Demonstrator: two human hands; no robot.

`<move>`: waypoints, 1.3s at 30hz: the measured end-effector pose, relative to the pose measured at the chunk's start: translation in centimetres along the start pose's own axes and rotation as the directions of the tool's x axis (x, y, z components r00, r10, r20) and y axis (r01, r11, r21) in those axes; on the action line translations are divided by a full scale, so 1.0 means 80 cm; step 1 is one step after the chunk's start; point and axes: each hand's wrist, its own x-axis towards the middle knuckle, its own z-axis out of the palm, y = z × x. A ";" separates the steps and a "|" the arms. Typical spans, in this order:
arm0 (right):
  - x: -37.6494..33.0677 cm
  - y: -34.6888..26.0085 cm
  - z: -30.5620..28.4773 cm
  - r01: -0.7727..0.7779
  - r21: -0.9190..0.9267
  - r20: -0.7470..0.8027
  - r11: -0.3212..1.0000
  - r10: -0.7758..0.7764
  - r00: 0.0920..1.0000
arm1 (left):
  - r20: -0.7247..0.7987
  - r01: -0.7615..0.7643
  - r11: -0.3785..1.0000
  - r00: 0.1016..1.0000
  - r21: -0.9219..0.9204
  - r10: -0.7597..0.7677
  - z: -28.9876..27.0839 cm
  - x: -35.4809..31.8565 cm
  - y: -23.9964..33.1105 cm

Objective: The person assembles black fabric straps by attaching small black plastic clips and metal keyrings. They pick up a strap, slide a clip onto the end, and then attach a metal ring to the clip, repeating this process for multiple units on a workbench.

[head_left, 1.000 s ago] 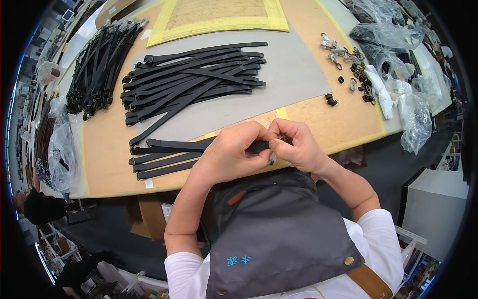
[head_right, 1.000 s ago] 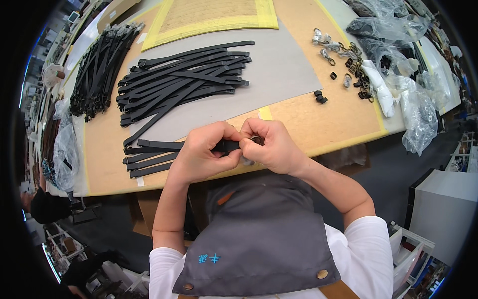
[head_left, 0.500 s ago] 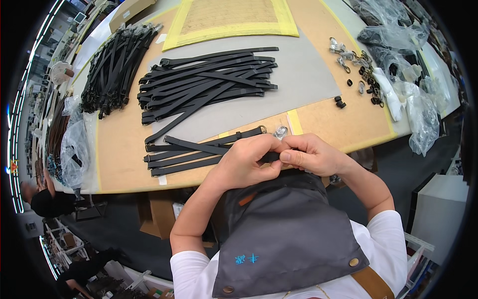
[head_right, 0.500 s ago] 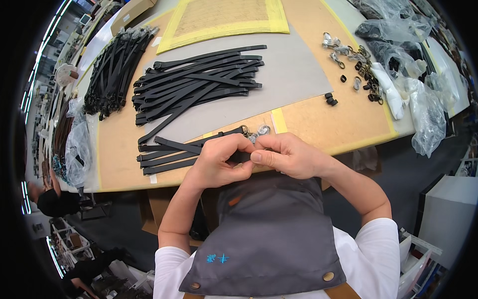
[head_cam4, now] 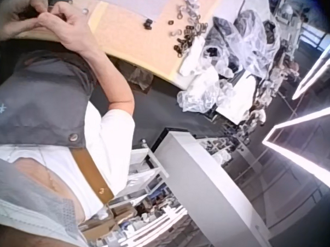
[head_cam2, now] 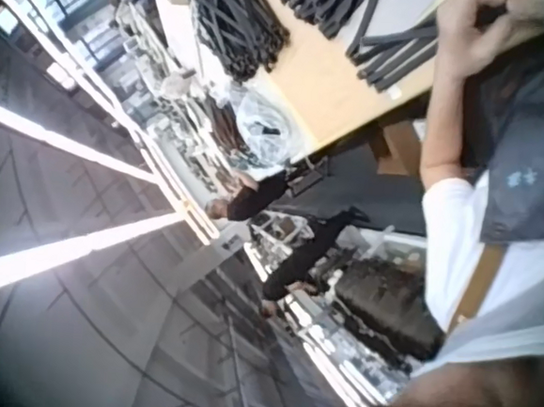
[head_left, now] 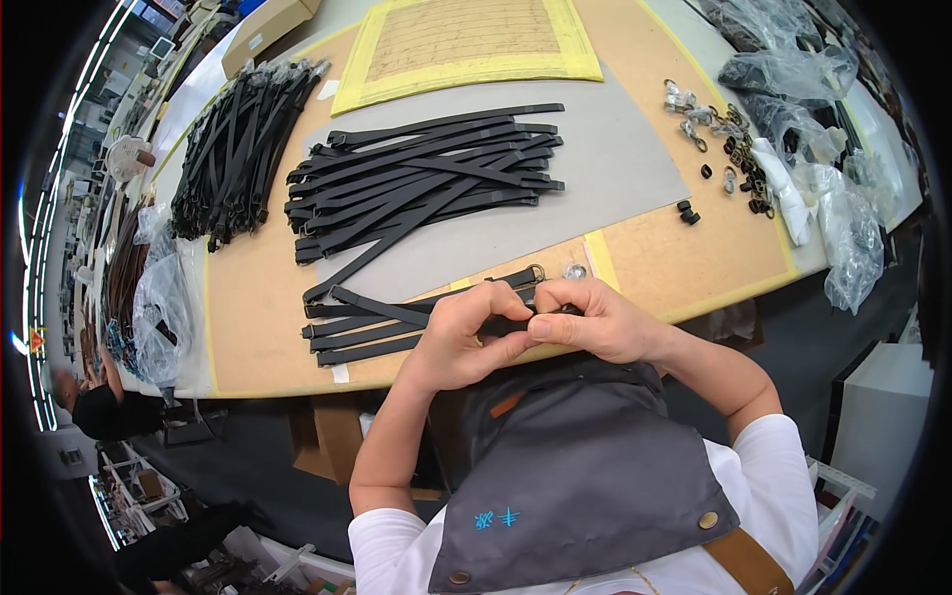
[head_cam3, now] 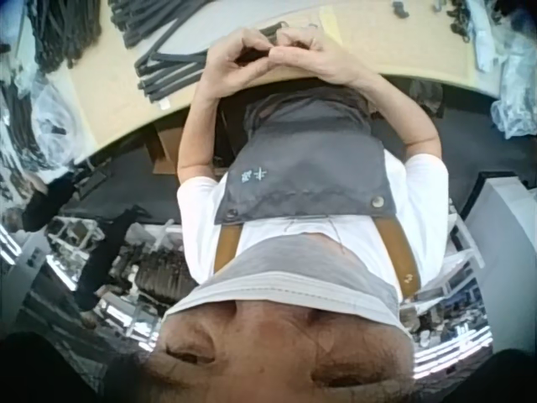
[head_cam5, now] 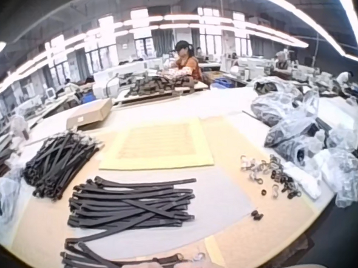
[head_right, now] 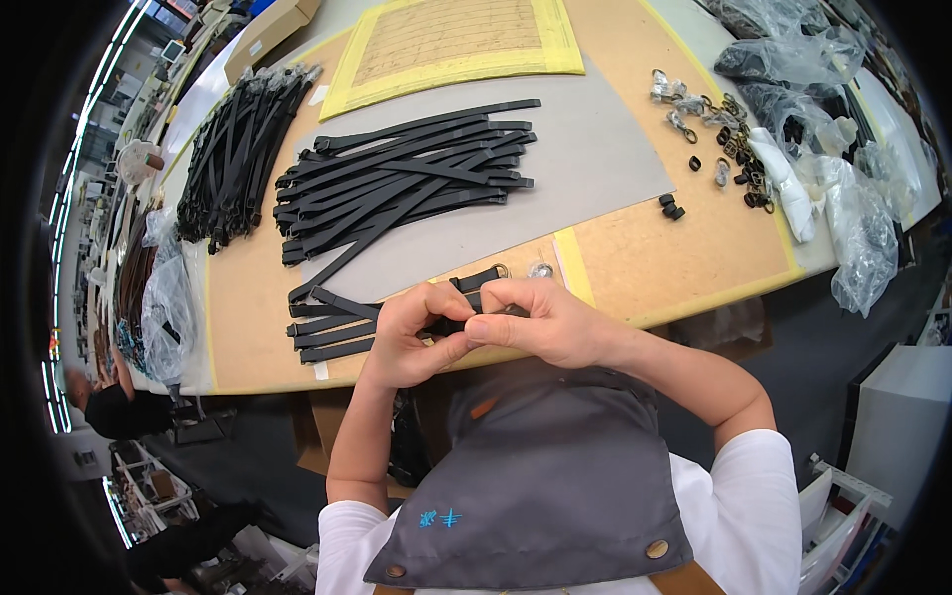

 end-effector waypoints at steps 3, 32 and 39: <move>-0.004 -0.018 -0.007 -0.125 -0.012 -0.014 0.992 0.125 0.992 | 0.034 0.007 0.994 0.999 0.110 -0.011 -0.019 0.012 0.001; 0.022 0.046 -0.030 0.078 -0.807 -0.239 0.585 -0.445 0.863 | 0.285 0.629 0.776 0.753 -0.051 -0.592 -0.118 0.119 -0.038; 0.001 0.022 -0.050 0.111 -0.846 -0.234 0.521 -0.550 0.802 | -0.083 0.319 0.895 0.929 -0.311 -0.360 -0.111 0.091 -0.056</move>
